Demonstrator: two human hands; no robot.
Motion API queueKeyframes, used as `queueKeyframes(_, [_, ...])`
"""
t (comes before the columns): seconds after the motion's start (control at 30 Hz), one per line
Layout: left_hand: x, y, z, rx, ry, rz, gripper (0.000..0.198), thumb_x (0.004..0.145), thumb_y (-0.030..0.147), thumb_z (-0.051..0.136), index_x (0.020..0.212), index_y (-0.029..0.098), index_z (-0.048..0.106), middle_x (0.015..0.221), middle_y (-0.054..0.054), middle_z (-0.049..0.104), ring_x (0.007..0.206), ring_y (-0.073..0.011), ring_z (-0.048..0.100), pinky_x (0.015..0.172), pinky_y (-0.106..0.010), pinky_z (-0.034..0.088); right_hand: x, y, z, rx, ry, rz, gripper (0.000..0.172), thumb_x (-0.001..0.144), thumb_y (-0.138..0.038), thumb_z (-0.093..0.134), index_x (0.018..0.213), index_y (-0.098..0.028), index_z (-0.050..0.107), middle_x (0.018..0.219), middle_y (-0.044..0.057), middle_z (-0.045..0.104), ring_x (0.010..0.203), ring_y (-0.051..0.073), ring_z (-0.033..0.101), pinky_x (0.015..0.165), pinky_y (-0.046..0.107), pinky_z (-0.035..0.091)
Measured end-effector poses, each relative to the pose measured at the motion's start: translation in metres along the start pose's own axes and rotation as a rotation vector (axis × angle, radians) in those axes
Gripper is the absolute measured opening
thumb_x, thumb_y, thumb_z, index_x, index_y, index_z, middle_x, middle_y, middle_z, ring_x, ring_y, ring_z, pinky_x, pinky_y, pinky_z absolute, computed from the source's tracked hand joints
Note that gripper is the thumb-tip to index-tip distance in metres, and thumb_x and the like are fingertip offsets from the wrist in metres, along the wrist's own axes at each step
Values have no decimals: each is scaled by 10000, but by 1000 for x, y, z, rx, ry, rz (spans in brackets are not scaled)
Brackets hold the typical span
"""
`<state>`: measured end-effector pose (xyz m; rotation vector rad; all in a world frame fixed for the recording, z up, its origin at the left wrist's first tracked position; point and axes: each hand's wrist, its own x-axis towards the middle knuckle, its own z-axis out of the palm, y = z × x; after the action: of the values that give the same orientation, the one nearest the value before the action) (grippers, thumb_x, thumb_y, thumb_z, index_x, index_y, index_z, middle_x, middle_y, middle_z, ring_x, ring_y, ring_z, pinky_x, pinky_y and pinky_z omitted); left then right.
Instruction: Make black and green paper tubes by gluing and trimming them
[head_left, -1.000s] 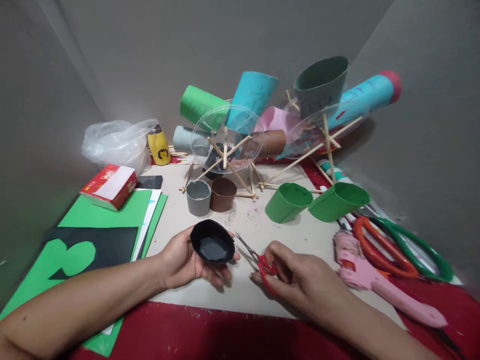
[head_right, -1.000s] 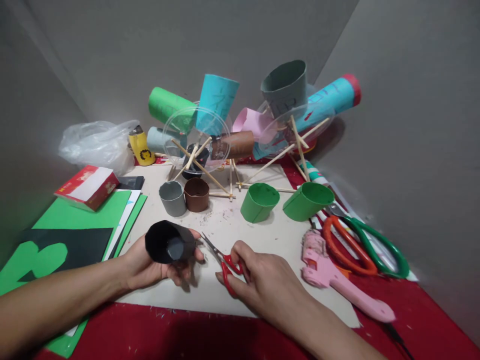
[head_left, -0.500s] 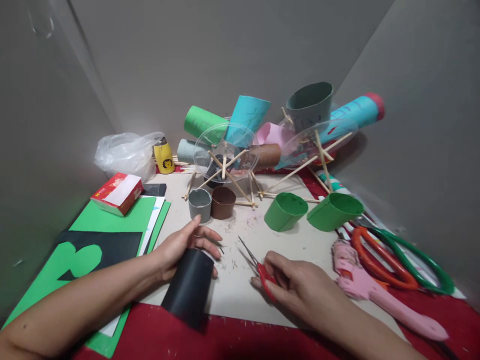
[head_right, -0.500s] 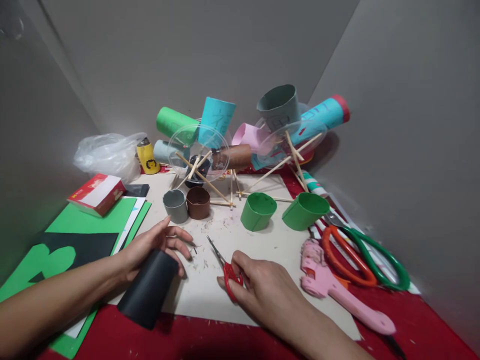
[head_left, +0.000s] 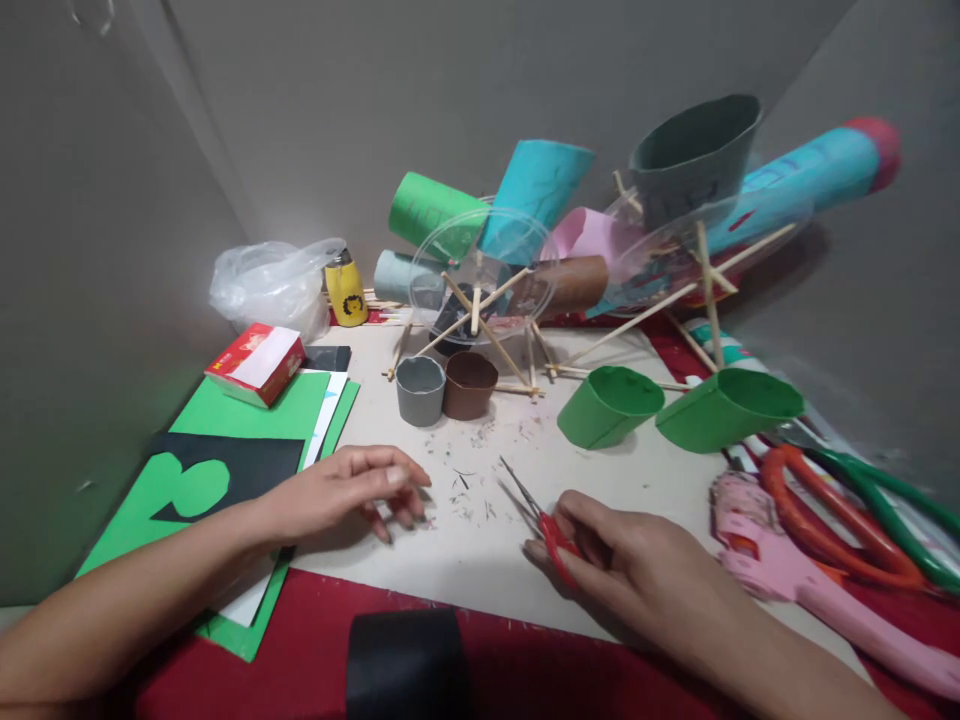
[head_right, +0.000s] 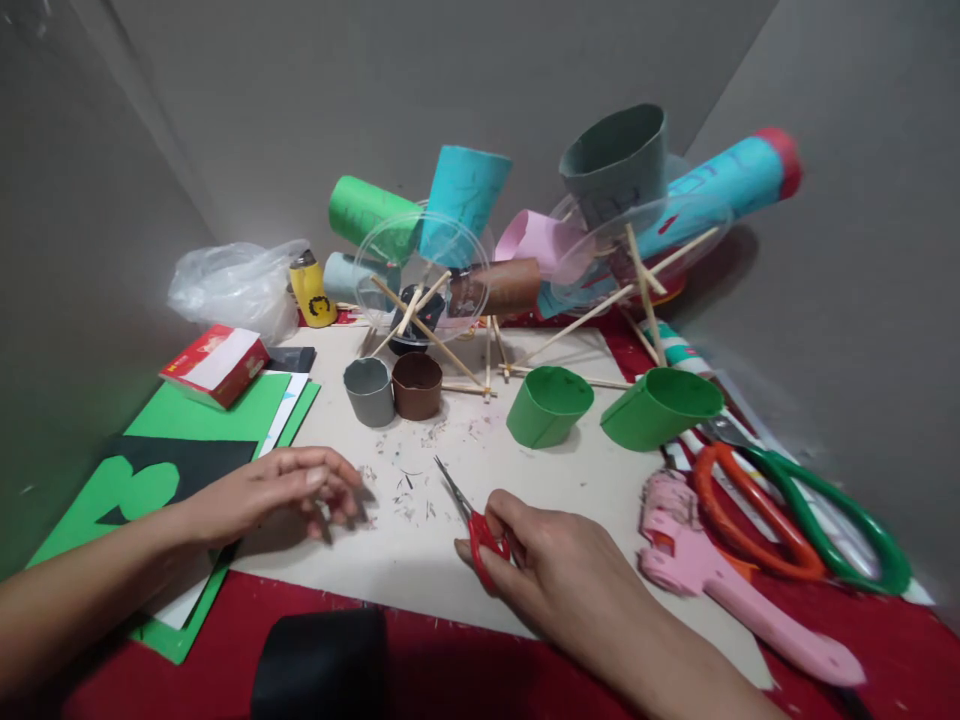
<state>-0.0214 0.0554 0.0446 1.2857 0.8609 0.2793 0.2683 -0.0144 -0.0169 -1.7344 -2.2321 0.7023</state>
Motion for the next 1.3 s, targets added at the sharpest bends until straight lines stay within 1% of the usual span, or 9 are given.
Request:
queueKeyframes(0.13, [-39, 12, 9, 514, -18, -73, 385, 899, 506, 539, 1117, 202, 631, 759, -6, 618, 643, -120, 514, 601, -237, 405, -3, 1, -1, -7, 1, 2, 315, 906, -488, 468, 701, -253, 420, 530, -30, 522, 457, 155, 476, 475, 257, 293])
queueKeyframes(0.23, [-62, 8, 20, 748, 36, -153, 461, 878, 517, 562, 1260, 259, 566, 754, 4, 635, 634, -134, 534, 591, -249, 387, -4, 1, 0, -15, -6, 7, 317, 908, -496, 461, 704, -254, 431, 528, -24, 539, 456, 159, 490, 474, 258, 301])
queueKeyframes(0.37, [-70, -20, 37, 515, 42, -155, 493, 846, 386, 614, 1324, 302, 522, 841, -1, 646, 693, -136, 566, 609, -240, 412, -3, -1, 0, -16, -31, 17, 302, 907, -489, 450, 718, -254, 441, 558, -6, 578, 485, 173, 527, 489, 263, 321])
queueKeyframes(0.53, [-54, -56, 52, 16, 137, -145, 416, 746, 316, 712, 1141, 214, 629, 763, 19, 584, 640, -95, 499, 604, -221, 375, -1, -5, 0, -49, -12, 16, 288, 901, -458, 453, 698, -256, 421, 545, -13, 553, 477, 172, 502, 491, 266, 309])
queueKeyframes(0.7, [-55, -39, 50, -157, 181, -61, 332, 724, 358, 762, 1008, 208, 677, 742, 21, 584, 611, -83, 491, 624, -225, 389, 0, -7, 0, -76, 10, -18, 292, 912, -435, 465, 692, -251, 412, 545, -17, 544, 478, 166, 493, 495, 262, 289])
queueKeyframes(0.83, [-65, -1, 30, 359, 619, 285, 266, 827, 356, 669, 1076, 263, 686, 901, -26, 646, 832, -175, 589, 767, -289, 464, 0, -9, -1, -69, 21, -32, 286, 902, -420, 482, 682, -244, 437, 555, -1, 577, 483, 171, 505, 496, 264, 284])
queueKeyframes(0.93, [-54, 19, 0, 824, 918, 568, 293, 866, 273, 601, 1155, 266, 647, 1010, -43, 663, 921, -204, 591, 900, -348, 446, -1, -10, -2, -74, -6, -19, 294, 910, -421, 460, 681, -238, 451, 593, 25, 616, 517, 187, 544, 509, 268, 297])
queueKeyframes(1.13, [9, 27, -73, 1165, 914, 628, 355, 855, 174, 517, 1198, 166, 609, 894, -84, 663, 876, -247, 571, 844, -405, 446, -1, -7, -1, -107, -38, -9, 304, 922, -439, 417, 702, -237, 475, 623, 41, 642, 550, 209, 578, 532, 285, 311])
queueKeyframes(1.3, [46, 34, -99, 1203, 855, 641, 351, 822, 133, 534, 1155, 181, 633, 890, -87, 678, 887, -262, 580, 938, -465, 408, 0, -6, -1, -72, -40, 5, 288, 912, -434, 414, 722, -241, 514, 662, 55, 675, 597, 229, 617, 550, 298, 346])
